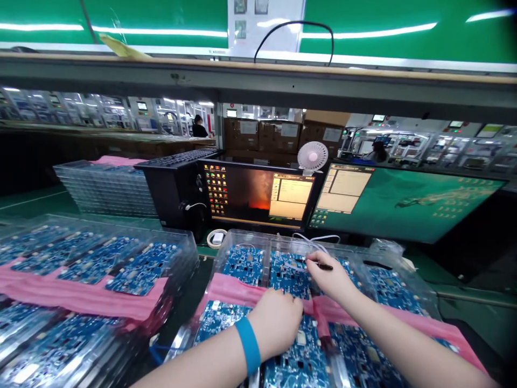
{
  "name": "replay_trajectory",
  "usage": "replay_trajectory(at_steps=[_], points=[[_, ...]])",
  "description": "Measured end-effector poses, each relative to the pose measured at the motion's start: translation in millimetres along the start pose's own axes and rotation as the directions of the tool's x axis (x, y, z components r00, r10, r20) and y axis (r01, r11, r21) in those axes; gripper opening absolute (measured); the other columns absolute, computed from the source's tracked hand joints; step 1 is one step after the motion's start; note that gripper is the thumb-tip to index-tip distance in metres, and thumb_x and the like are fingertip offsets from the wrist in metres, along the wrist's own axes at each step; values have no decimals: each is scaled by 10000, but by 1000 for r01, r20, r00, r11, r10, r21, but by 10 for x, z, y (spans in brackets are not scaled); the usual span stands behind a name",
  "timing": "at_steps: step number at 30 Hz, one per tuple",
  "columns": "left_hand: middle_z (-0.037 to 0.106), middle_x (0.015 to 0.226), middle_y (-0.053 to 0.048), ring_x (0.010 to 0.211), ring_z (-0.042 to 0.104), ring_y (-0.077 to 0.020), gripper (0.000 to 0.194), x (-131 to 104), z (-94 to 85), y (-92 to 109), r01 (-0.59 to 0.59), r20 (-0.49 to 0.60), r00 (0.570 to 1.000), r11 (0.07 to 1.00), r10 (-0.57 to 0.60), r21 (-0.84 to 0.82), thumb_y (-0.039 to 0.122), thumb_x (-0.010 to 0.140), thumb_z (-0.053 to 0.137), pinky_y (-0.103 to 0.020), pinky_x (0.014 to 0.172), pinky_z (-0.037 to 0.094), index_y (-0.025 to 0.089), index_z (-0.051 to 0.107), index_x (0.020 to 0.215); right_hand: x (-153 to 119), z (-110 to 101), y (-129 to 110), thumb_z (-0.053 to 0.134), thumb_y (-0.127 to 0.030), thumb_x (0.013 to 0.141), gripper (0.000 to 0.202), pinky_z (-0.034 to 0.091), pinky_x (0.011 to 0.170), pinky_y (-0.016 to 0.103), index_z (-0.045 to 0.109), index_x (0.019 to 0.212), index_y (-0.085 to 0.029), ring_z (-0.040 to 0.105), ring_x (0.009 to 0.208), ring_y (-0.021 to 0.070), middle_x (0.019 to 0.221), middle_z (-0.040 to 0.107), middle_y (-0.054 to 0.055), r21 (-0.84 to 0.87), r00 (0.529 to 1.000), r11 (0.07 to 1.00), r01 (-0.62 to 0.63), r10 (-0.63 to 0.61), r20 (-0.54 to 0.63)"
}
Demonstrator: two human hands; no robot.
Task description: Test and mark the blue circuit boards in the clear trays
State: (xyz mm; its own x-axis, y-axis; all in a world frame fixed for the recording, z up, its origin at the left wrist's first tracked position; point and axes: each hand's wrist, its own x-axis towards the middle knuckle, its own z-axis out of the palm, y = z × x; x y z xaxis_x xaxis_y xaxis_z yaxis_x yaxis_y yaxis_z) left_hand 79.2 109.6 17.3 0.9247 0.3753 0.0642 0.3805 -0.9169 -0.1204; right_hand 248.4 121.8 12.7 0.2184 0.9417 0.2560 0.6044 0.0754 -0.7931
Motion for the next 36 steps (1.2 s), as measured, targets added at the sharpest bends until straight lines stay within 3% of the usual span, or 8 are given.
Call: replay_trajectory(at_steps=[11,19,24,27,31,36], points=[[549,704,-63,604,529,-214,102,13,41,-19,4,-15,1000,999,-4,-36,182,781,426,-339,522,420,137,518,784,36,23,57,429,-309,720,203,390,563,265,578,717,-171,519,619,174,644,562,-3,-12,1000,1000,-2,2,28],[553,697,-61,594,525,-215,103,19,36,-29,13,-17,1000,999,-14,-32,195,776,428,-343,513,424,143,515,793,55,57,110,460,-301,710,203,404,670,290,607,750,-166,542,730,202,732,597,20,3,998,1000,18,-19,60],[554,694,-59,597,525,-214,86,14,25,-29,20,-17,1000,999,-20,-33,183,771,434,-340,514,429,144,511,774,43,-49,-10,440,-348,738,240,405,576,260,592,776,-166,531,653,177,694,581,16,68,1000,998,-6,4,27],[561,709,-65,622,536,-218,116,7,-11,-36,52,-5,999,996,-52,-74,188,798,403,-344,536,435,141,506,773,-42,-254,-145,419,-372,772,263,376,496,240,568,843,-168,503,570,156,662,568,12,160,998,985,-61,59,14],[572,756,-52,689,542,-204,181,6,-55,-62,170,-24,983,957,-181,-237,235,848,354,-344,612,440,155,506,790,-295,-538,-193,443,-424,797,288,357,473,235,545,855,-161,479,530,147,632,556,25,369,989,918,-146,126,78],[576,845,-15,775,526,-183,180,21,-55,-96,206,-105,953,865,-283,-458,274,862,365,-328,672,423,212,494,973,-545,-606,-32,520,-473,773,318,345,460,219,555,797,-158,464,526,145,555,503,17,655,970,715,-244,180,165]])
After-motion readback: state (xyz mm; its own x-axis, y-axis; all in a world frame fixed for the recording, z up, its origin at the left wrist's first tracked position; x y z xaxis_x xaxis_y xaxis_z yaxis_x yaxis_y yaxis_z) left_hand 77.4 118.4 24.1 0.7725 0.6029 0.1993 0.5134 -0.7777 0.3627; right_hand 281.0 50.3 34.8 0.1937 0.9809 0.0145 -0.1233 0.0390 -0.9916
